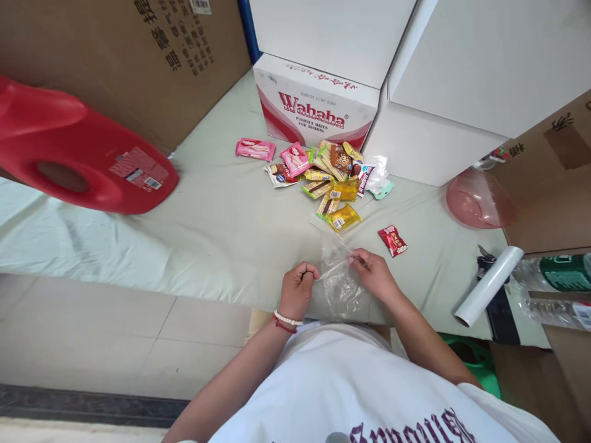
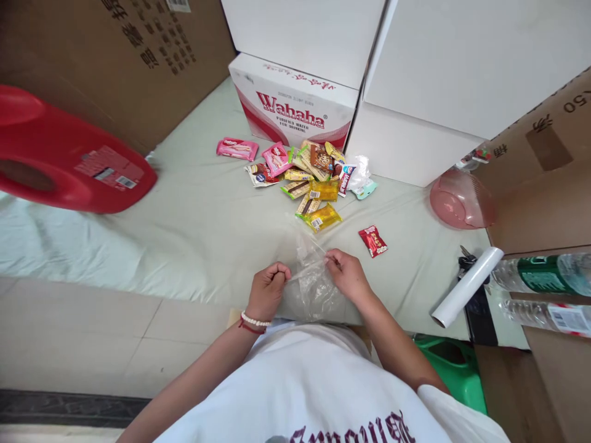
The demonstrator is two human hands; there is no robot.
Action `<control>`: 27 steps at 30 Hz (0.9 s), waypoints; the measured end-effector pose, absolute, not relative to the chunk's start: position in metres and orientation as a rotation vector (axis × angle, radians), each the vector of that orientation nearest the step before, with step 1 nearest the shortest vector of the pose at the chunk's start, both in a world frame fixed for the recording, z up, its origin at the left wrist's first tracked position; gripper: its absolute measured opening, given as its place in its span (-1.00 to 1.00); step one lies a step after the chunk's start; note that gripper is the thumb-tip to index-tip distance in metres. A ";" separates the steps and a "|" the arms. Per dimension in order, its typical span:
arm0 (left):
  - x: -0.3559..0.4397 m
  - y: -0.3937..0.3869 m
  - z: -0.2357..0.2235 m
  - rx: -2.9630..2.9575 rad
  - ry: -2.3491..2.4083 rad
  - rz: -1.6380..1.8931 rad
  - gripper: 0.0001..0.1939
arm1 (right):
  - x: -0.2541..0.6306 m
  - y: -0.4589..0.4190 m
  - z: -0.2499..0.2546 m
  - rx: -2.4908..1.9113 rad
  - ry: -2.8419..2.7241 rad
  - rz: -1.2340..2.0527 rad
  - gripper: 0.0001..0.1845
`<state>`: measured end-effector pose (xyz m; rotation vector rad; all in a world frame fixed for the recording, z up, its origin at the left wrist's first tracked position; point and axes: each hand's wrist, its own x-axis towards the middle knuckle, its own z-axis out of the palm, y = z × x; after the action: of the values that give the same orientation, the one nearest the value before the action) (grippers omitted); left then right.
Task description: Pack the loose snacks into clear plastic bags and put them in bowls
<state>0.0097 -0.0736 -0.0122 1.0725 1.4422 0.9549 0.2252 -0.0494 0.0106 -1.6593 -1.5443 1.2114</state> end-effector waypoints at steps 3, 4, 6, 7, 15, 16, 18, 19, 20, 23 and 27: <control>-0.012 -0.071 -0.014 1.051 1.543 1.072 -0.85 | 0.228 -0.047 0.007 -1.637 -1.193 1.257 -0.62; -0.021 -0.070 -0.015 1.023 1.596 1.096 -0.85 | 0.232 -0.047 0.007 -1.636 -1.090 1.274 -0.59; -0.040 -0.072 -0.019 0.943 1.708 1.074 -0.86 | 0.241 -0.049 0.005 -1.640 -0.954 1.286 -0.54; -0.048 -0.073 -0.020 0.920 1.758 1.042 -0.86 | 0.246 -0.051 0.004 -1.646 -0.922 1.283 -0.52; -0.049 -0.068 0.019 1.433 1.801 1.142 -0.82 | 0.258 -0.067 -0.007 -1.747 -1.077 1.098 -0.57; -0.041 -0.060 0.026 1.487 1.763 1.141 -0.79 | 0.257 -0.067 -0.005 -1.746 -1.112 1.083 -0.58; -0.022 -0.040 0.033 1.598 1.692 1.055 -0.72 | 0.256 -0.066 -0.001 -1.734 -1.185 1.058 -0.61; -0.013 -0.029 0.033 1.658 1.665 0.970 -0.67 | 0.256 -0.064 0.001 -1.728 -1.222 1.041 -0.61; -0.005 -0.019 0.031 1.704 1.631 0.864 -0.60 | 0.256 -0.063 0.003 -1.724 -1.254 1.020 -0.62; 0.013 0.001 0.017 1.688 1.426 0.528 -0.61 | 0.263 -0.063 0.006 -1.749 -1.283 0.967 -0.62; 0.010 -0.001 0.004 1.483 1.286 0.529 -0.70 | 0.276 -0.076 0.002 -1.833 -1.213 0.918 -0.60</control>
<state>0.0104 -0.0014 0.0035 1.4827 1.2860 0.5294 0.2759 -0.0761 0.0024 -1.8329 -1.2129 0.9179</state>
